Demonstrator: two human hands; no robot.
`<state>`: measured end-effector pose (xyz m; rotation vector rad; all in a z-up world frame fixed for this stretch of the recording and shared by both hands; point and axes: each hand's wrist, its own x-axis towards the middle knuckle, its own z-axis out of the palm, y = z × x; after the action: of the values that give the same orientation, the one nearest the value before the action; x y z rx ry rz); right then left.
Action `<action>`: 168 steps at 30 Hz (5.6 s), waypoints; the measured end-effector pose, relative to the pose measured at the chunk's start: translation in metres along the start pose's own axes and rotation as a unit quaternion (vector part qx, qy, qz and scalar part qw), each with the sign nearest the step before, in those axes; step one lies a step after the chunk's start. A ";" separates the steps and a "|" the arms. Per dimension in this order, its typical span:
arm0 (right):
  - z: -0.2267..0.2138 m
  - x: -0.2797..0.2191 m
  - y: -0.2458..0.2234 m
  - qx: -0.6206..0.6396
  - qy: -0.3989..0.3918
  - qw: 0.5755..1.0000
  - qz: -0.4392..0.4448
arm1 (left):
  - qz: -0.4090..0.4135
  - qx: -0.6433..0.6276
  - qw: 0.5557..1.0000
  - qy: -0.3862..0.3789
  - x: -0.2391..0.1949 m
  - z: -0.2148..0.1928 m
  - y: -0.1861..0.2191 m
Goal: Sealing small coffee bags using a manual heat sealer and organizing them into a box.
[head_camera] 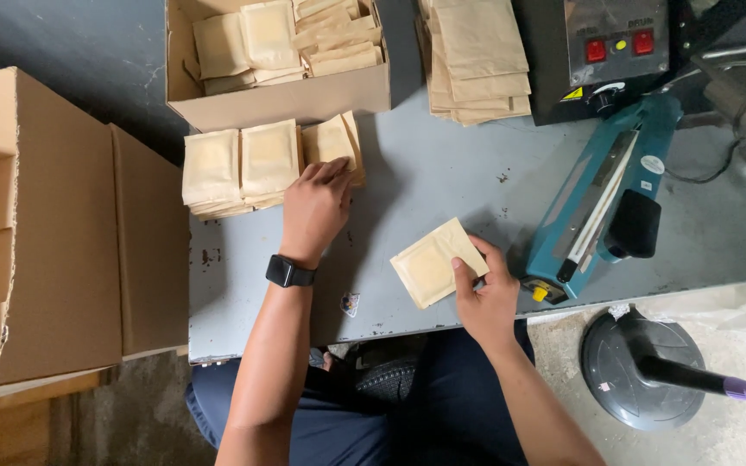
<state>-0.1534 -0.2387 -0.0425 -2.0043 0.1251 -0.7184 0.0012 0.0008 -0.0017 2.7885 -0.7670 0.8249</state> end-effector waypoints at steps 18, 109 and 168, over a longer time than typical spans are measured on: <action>-0.001 0.003 -0.006 -0.005 -0.001 1.000 0.004 | -0.003 -0.012 1.000 -0.005 0.000 -0.002 -0.001; 0.160 0.129 -0.035 0.268 -0.079 0.943 0.182 | -0.296 -0.606 0.735 0.074 0.011 -0.006 0.030; 0.146 0.150 -0.002 0.317 -0.075 0.935 0.138 | -0.225 -0.508 0.823 0.119 0.009 -0.015 0.042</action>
<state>0.0473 -0.1812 -0.0277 -1.3751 0.0698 -0.3567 -0.0209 -0.0354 0.0154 1.7312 -0.3057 0.4391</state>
